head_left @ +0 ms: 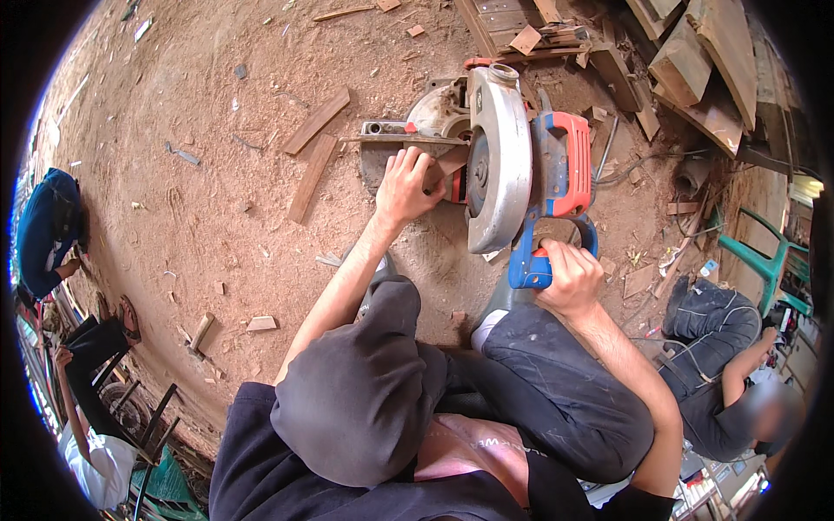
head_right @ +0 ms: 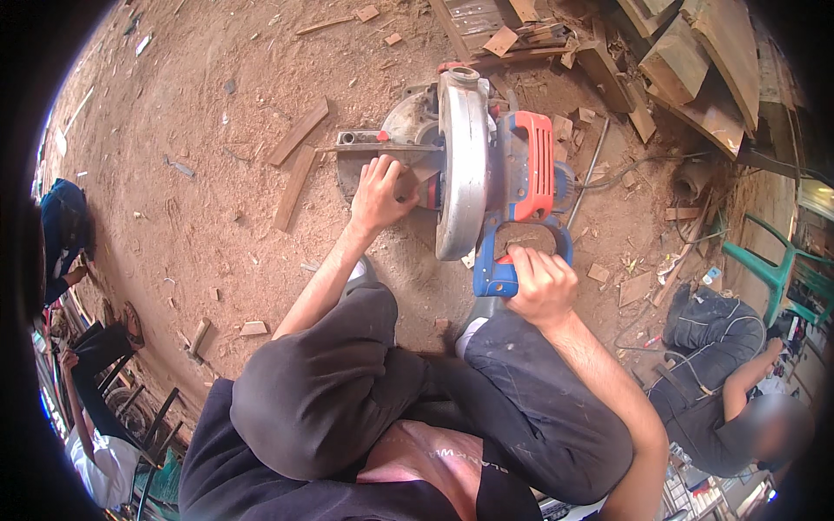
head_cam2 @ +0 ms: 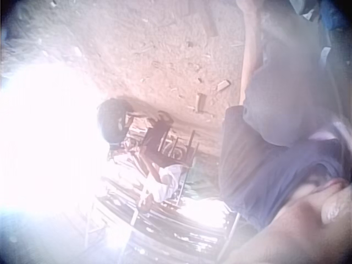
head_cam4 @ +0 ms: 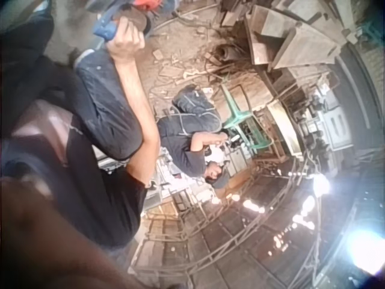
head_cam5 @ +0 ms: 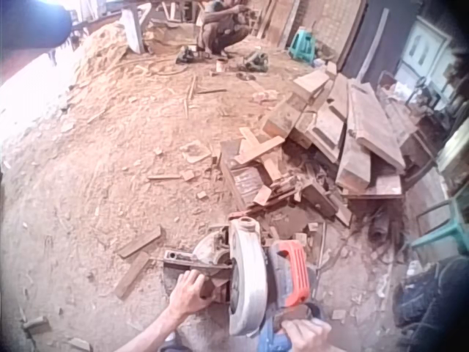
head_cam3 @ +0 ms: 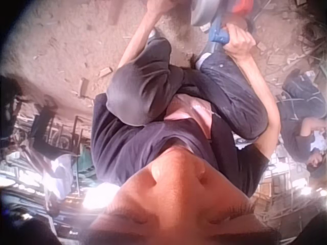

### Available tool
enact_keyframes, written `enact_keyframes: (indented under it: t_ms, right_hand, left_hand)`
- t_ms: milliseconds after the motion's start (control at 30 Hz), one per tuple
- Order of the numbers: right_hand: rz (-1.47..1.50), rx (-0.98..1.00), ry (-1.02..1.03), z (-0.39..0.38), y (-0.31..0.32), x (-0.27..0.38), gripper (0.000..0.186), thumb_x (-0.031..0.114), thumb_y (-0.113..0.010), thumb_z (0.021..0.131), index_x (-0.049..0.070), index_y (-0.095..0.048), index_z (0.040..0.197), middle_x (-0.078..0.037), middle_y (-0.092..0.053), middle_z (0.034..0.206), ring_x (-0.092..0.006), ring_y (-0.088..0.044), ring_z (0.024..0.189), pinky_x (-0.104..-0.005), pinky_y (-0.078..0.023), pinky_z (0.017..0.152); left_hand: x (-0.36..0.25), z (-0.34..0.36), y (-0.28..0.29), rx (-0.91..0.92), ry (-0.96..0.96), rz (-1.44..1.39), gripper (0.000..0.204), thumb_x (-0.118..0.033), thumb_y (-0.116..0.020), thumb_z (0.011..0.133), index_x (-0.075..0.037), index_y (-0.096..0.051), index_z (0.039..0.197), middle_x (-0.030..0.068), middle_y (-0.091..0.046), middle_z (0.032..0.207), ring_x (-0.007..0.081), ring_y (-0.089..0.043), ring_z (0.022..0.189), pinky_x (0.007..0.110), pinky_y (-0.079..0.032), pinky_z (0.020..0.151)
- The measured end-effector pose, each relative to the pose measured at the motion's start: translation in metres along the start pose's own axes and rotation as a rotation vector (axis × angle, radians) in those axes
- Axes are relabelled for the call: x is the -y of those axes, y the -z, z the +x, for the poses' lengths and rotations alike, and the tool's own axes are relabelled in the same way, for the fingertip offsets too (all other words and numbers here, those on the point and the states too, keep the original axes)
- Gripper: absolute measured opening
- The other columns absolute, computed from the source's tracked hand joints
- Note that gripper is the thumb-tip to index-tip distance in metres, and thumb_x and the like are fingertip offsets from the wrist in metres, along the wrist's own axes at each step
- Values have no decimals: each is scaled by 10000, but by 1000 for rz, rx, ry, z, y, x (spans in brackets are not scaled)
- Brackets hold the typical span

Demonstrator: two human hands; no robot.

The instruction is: The person operates a miter saw to cut a small wooden piece while sitting on the ground, then picks up the cut piece.

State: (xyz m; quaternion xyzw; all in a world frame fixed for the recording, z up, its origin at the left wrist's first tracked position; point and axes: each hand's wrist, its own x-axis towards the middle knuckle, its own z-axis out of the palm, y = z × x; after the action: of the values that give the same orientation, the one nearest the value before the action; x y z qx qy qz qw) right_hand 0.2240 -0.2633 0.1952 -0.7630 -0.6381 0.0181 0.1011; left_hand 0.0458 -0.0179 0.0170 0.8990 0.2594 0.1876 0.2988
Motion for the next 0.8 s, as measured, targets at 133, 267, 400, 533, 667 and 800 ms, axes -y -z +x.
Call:
enact_keyframes:
  t_ms: [133,267,400,533,667,800]
  right_hand:
    - [9,-7,4,-1,-3,-2,289,250,-714,840,52,-681,1047,-67,-700,817,-234,-712,696,-366,-522,624]
    - [5,-4,7,-2,-3,-2,295,252,-716,836,54,-682,1052,-65,-700,818,-235,-713,700,-368,-524,627]
    - [-18,25,0,-2,-1,-1,299,261,-715,835,61,-681,1055,-66,-702,848,-232,-710,722,-365,-525,631]
    - [-44,50,1,-1,0,-2,308,287,-702,849,64,-679,1060,-69,-698,924,-227,-703,760,-359,-526,639]
    - [-42,0,6,1,0,0,318,309,-686,869,61,-676,1068,-67,-692,978,-228,-699,772,-358,-530,653]
    - [-23,27,-3,0,0,0,328,323,-681,883,60,-674,1079,-66,-690,985,-231,-696,768,-359,-533,658]
  left_hand:
    - [0,2,5,36,5,13,432,-235,-851,756,-70,-637,1094,117,-590,1095,339,-590,1053,453,-485,915]
    - [4,-1,3,19,-20,8,417,-239,-842,787,-66,-636,1105,123,-588,1100,343,-589,1053,462,-488,906]
    - [9,0,6,68,-54,-1,386,-237,-830,830,-63,-639,1117,128,-587,1102,350,-588,1043,469,-491,903]
    - [10,-3,3,43,-46,1,373,-243,-830,841,-67,-651,1117,126,-586,1100,348,-587,1032,471,-493,904]
    - [8,-3,1,6,-44,-4,374,-236,-830,827,-68,-657,1113,121,-587,1104,343,-586,1030,468,-496,903]
    - [8,-3,-1,-5,-47,-9,384,-225,-833,805,-67,-659,1110,117,-588,1108,342,-586,1031,466,-498,901]
